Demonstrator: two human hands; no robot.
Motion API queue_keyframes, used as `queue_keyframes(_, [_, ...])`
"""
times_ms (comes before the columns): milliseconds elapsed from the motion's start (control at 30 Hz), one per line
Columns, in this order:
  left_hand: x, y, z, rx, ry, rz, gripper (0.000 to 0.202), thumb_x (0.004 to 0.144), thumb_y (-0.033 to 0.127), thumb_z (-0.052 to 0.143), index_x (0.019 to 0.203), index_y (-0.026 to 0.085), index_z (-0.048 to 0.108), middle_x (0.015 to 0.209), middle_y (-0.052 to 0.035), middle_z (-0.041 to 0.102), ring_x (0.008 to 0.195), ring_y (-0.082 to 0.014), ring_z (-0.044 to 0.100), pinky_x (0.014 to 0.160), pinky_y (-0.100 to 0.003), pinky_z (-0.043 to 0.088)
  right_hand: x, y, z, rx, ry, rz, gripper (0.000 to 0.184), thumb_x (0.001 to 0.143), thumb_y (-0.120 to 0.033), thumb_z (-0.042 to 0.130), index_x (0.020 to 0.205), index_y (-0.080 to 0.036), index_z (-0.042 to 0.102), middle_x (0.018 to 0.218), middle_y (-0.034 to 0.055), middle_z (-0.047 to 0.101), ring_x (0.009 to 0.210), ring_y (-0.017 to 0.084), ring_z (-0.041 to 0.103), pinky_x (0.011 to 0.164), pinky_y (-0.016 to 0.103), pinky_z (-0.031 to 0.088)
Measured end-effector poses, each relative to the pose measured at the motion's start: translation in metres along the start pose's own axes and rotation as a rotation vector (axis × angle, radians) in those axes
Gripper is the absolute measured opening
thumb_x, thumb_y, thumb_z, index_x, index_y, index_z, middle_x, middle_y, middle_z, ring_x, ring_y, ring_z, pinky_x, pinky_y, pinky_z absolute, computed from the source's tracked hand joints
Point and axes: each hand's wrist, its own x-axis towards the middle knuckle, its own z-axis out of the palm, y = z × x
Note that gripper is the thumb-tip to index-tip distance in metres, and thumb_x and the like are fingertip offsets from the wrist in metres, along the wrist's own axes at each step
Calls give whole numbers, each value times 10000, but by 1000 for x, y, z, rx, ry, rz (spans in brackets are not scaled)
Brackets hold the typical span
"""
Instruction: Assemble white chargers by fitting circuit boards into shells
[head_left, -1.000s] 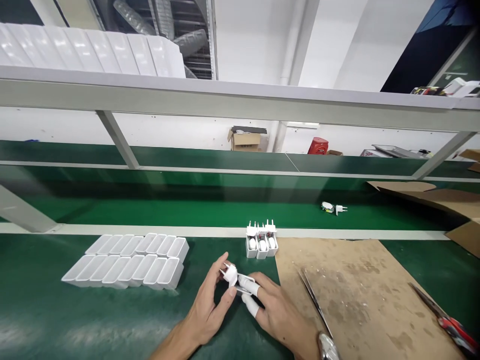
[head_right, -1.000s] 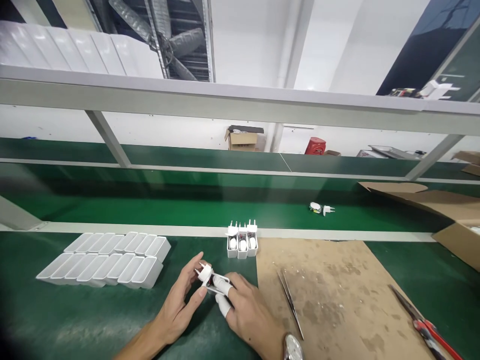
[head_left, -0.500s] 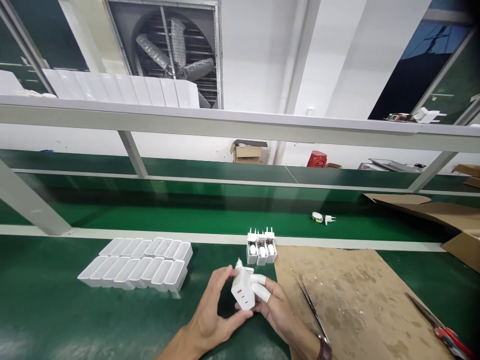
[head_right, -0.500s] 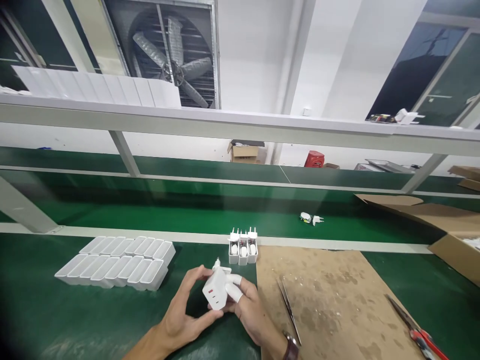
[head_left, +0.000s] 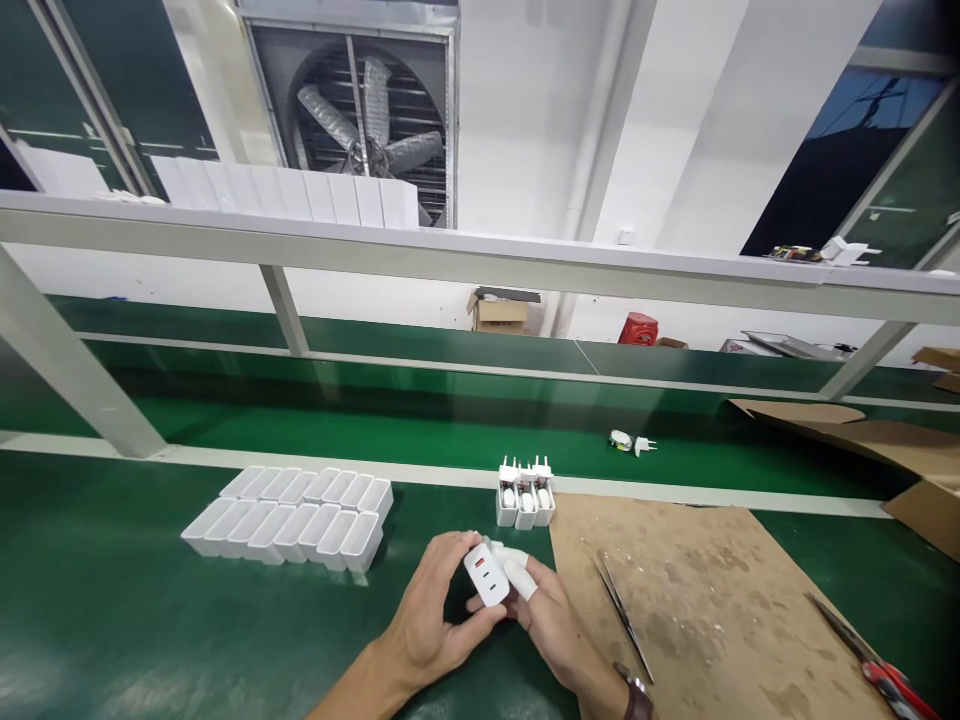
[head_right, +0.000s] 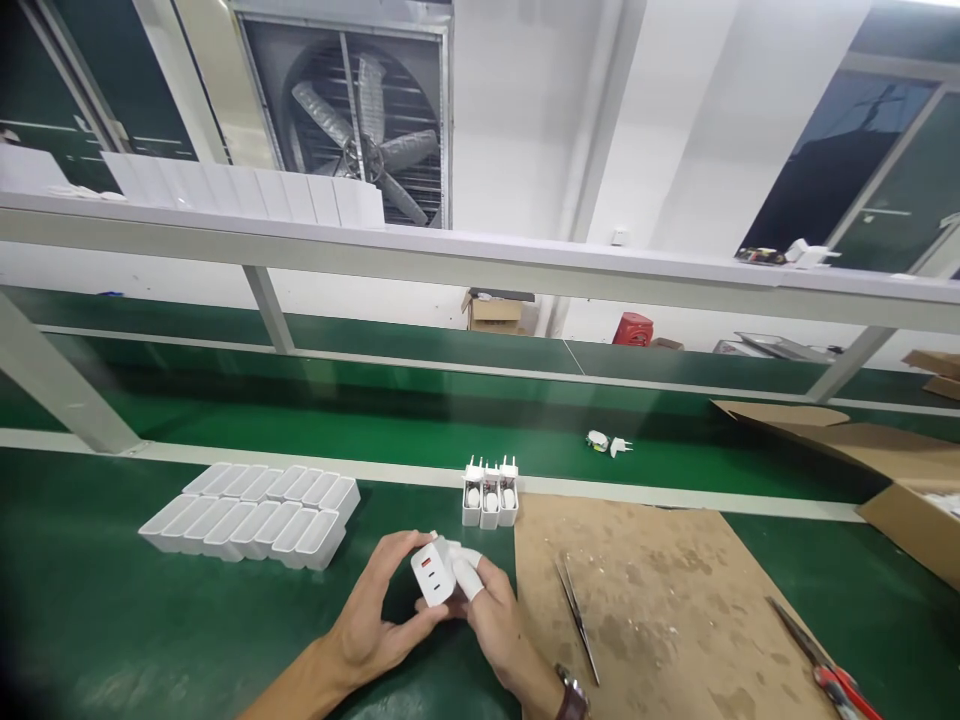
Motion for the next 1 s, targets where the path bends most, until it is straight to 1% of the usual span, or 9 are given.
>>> queue_keyframes(133, [-5,-9,-2,55,-126,-150,701,1017,235,613,1640,255,293,1395,-160,607,1287,-303,606,1073,-474,575,-2,-5,0,-206,48,-229,513,940,-664,711,1261,-268,773,1231,116,756,1099,326,717,946,492,621])
queue_keyframes(267, [-9,-25,-1,74,-191,-502,718,954,366,682,1598,273,379,1255,-127,627,1180,-324,638,1044,-544,574,-2,-4,-5,-396,-17,-363,385,1065,-539,562,1232,-269,779,1294,110,725,1131,273,716,1005,429,604])
queue_keyframes(333, [-4,-35,-1,29,-182,-647,732,915,431,692,1571,253,419,1239,-115,620,1180,-323,637,1081,-547,547,2,-2,-14,-463,99,-418,376,1073,-510,536,1239,-259,763,1289,107,719,1155,262,713,1045,416,586])
queue_keyframes(467, [28,-57,4,-18,-133,-782,918,780,525,716,1575,184,410,1260,-131,604,1100,-317,632,1078,-526,524,20,8,-45,-549,486,-470,437,1041,-472,545,1392,-237,657,1389,131,664,1225,266,688,1114,433,553])
queue_keyframes(567, [54,-74,18,-78,-132,-821,1060,651,537,742,1565,123,404,1278,-161,605,1060,-314,613,1079,-531,508,38,19,-72,-520,593,-426,572,988,-473,570,1492,-203,567,1463,171,626,1280,294,676,1131,471,549])
queue_keyframes(700, [64,-83,40,-171,-184,-834,1102,603,532,734,1555,96,390,1328,-191,635,970,-288,639,1012,-514,554,54,30,-96,-440,532,-347,737,963,-469,528,1612,-140,411,1597,218,531,1446,314,577,1231,522,446])
queue_keyframes(800, [55,-76,47,-213,-177,-838,1163,635,571,745,1598,107,287,1437,-209,575,1055,-298,661,1032,-505,565,57,33,-98,-400,360,-311,791,954,-420,546,1660,-135,331,1676,200,441,1531,289,482,1286,504,364])
queue_keyframes(900, [42,-65,47,-174,-43,-823,1233,665,629,791,1627,141,192,1533,-212,487,1301,-350,594,1139,-536,514,54,33,-89,-361,232,-279,763,947,-369,564,1656,-176,358,1683,172,441,1532,287,480,1286,524,356])
queue_keyframes(1000, [31,-54,46,-45,108,-796,1307,663,685,828,1649,161,148,1576,-216,438,1463,-407,473,1224,-605,433,48,33,-77,-367,172,-266,713,964,-325,519,1650,-197,371,1644,154,504,1522,264,496,1286,527,357])
